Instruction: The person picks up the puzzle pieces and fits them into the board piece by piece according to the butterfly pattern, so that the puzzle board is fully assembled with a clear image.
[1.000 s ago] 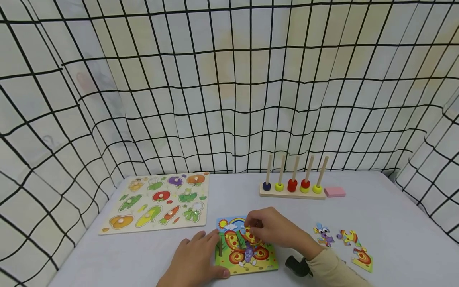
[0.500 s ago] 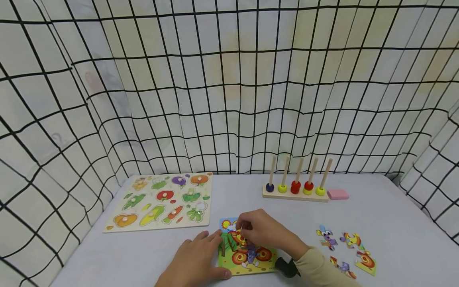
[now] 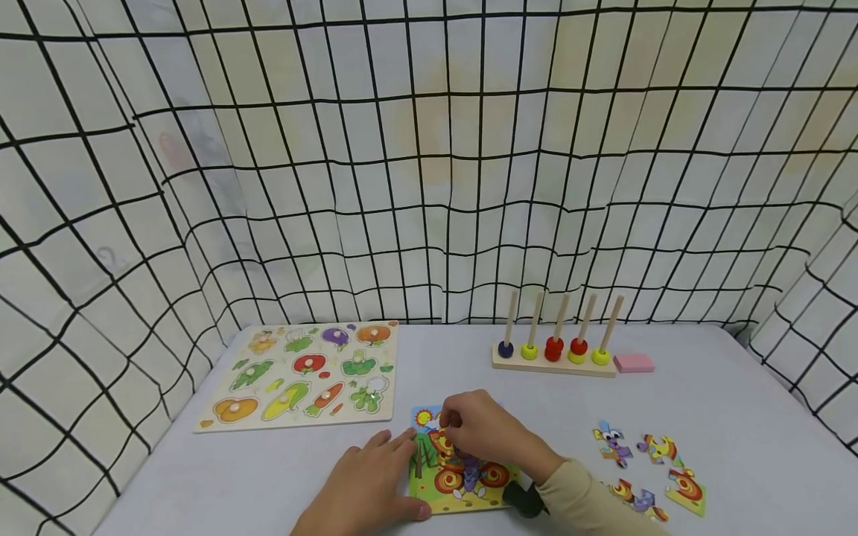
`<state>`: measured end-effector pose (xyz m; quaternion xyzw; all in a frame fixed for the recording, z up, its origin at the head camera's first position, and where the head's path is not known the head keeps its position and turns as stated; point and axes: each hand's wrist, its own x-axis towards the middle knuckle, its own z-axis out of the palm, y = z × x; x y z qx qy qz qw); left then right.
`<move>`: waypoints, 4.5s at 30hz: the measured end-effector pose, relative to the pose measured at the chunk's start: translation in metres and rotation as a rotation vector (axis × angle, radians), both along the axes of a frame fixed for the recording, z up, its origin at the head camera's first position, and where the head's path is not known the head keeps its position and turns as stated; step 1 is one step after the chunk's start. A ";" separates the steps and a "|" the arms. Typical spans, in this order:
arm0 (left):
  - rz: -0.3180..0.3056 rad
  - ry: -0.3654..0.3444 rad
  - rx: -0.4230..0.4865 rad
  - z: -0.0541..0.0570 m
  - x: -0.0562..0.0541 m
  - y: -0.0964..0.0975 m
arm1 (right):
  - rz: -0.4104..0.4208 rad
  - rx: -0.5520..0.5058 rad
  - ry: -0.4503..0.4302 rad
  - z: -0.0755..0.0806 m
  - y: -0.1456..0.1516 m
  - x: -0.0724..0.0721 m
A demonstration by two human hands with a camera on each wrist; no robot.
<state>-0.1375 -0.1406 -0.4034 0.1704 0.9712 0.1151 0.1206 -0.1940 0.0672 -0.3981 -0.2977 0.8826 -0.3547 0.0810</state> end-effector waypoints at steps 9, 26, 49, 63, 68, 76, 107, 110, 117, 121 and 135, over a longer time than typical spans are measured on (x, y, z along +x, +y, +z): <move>-0.003 0.001 0.001 0.000 0.000 0.000 | -0.020 0.009 0.011 0.000 -0.006 0.001; 0.002 -0.019 0.004 0.002 -0.001 0.000 | -0.080 0.059 -0.007 -0.001 -0.017 0.008; -0.022 0.013 0.027 0.001 0.003 -0.002 | -0.089 0.304 -0.059 0.006 -0.019 0.022; -0.012 0.010 0.013 0.000 0.001 -0.001 | -0.073 0.285 -0.038 -0.001 -0.015 0.021; -0.005 0.006 0.013 0.000 0.001 -0.001 | -0.081 0.261 -0.041 -0.001 -0.015 0.021; -0.019 0.014 0.019 -0.001 0.002 -0.001 | -0.062 0.259 -0.027 0.000 -0.014 0.021; -0.015 0.013 0.024 -0.001 0.001 -0.001 | 0.002 0.366 0.056 0.003 -0.019 0.021; -0.013 0.014 0.028 -0.001 0.001 -0.001 | 0.002 0.366 0.052 0.003 -0.019 0.021; -0.018 0.022 0.027 -0.001 0.002 -0.002 | 0.045 0.346 0.086 0.003 -0.018 0.020; -0.021 0.023 0.029 -0.001 0.002 -0.002 | 0.060 0.323 0.114 0.002 -0.019 0.021; -0.020 0.016 0.034 -0.001 0.002 -0.001 | 0.074 0.199 0.031 0.001 -0.015 0.018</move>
